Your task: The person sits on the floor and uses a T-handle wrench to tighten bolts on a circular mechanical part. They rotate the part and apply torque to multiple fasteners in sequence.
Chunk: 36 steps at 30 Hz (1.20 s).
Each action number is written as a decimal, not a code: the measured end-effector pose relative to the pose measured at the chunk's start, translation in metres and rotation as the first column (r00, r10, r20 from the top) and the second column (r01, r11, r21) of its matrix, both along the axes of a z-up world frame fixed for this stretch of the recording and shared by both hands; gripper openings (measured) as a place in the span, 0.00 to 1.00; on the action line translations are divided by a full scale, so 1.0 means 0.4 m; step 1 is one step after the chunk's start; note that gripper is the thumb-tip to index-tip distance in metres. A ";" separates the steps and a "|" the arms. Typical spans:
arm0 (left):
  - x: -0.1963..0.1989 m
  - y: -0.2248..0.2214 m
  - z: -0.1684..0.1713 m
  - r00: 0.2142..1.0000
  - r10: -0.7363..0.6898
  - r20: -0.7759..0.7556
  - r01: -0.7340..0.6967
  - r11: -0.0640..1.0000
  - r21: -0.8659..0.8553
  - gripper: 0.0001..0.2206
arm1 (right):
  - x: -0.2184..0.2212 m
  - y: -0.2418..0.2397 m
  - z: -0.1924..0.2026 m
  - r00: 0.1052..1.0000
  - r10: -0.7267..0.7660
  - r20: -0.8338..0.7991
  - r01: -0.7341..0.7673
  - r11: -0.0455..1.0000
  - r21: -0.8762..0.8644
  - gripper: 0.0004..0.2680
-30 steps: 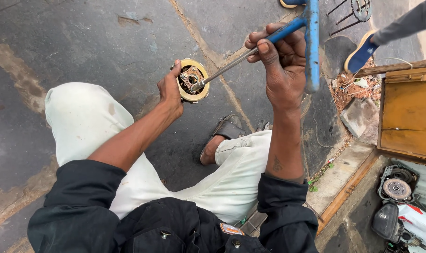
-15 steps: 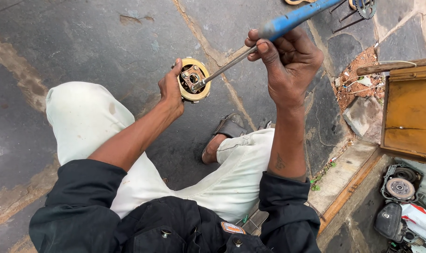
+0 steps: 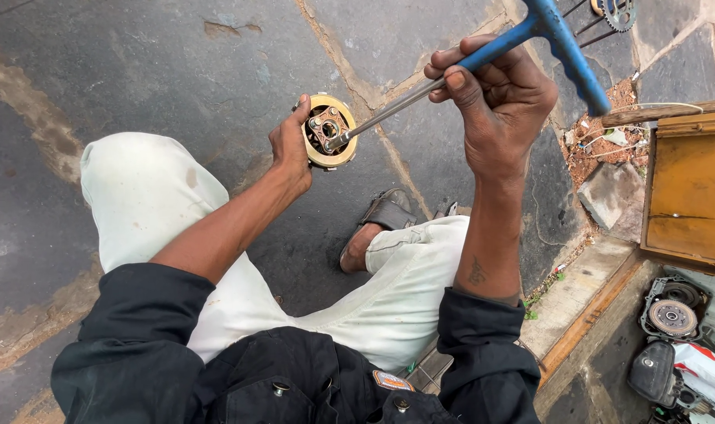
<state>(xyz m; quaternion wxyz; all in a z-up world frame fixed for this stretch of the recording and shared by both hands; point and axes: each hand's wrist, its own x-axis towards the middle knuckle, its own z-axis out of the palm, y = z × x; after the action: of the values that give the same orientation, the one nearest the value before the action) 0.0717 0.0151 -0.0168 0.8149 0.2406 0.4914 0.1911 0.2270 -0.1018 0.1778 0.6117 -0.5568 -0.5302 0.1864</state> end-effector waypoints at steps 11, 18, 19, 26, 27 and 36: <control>-0.002 0.004 -0.003 1.000 0.024 0.003 -0.024 0.999 -0.022 0.19 | -0.005 0.001 0.015 0.995 0.092 -0.026 -0.093 0.995 -0.034 0.10; 0.001 0.003 0.005 1.000 0.006 -0.022 -0.007 0.999 -0.039 0.19 | 0.001 -0.013 -0.035 0.996 0.007 -0.090 -0.011 0.999 -0.038 0.09; 0.002 0.002 0.002 1.000 0.005 -0.021 -0.006 0.999 -0.038 0.19 | 0.004 -0.014 -0.030 0.996 0.006 -0.090 -0.010 0.999 -0.037 0.09; -0.002 0.000 0.003 1.000 -0.020 0.010 0.020 1.000 0.016 0.19 | 0.009 -0.025 -0.013 0.988 0.114 -0.106 -0.122 0.990 -0.072 0.10; -0.001 0.000 0.008 0.999 -0.028 0.017 0.028 0.999 0.017 0.20 | 0.006 -0.026 -0.011 0.991 0.094 -0.093 -0.100 0.993 -0.064 0.10; -0.001 -0.004 0.006 0.999 -0.034 -0.002 0.034 0.999 0.006 0.19 | -0.034 0.002 0.010 0.999 -0.035 0.037 0.034 0.999 0.015 0.10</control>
<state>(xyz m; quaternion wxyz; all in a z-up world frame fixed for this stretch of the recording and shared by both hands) 0.0713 0.0134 -0.0144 0.8167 0.2516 0.4876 0.1788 0.2133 -0.1009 0.1820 0.6088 -0.5648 -0.5332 0.1615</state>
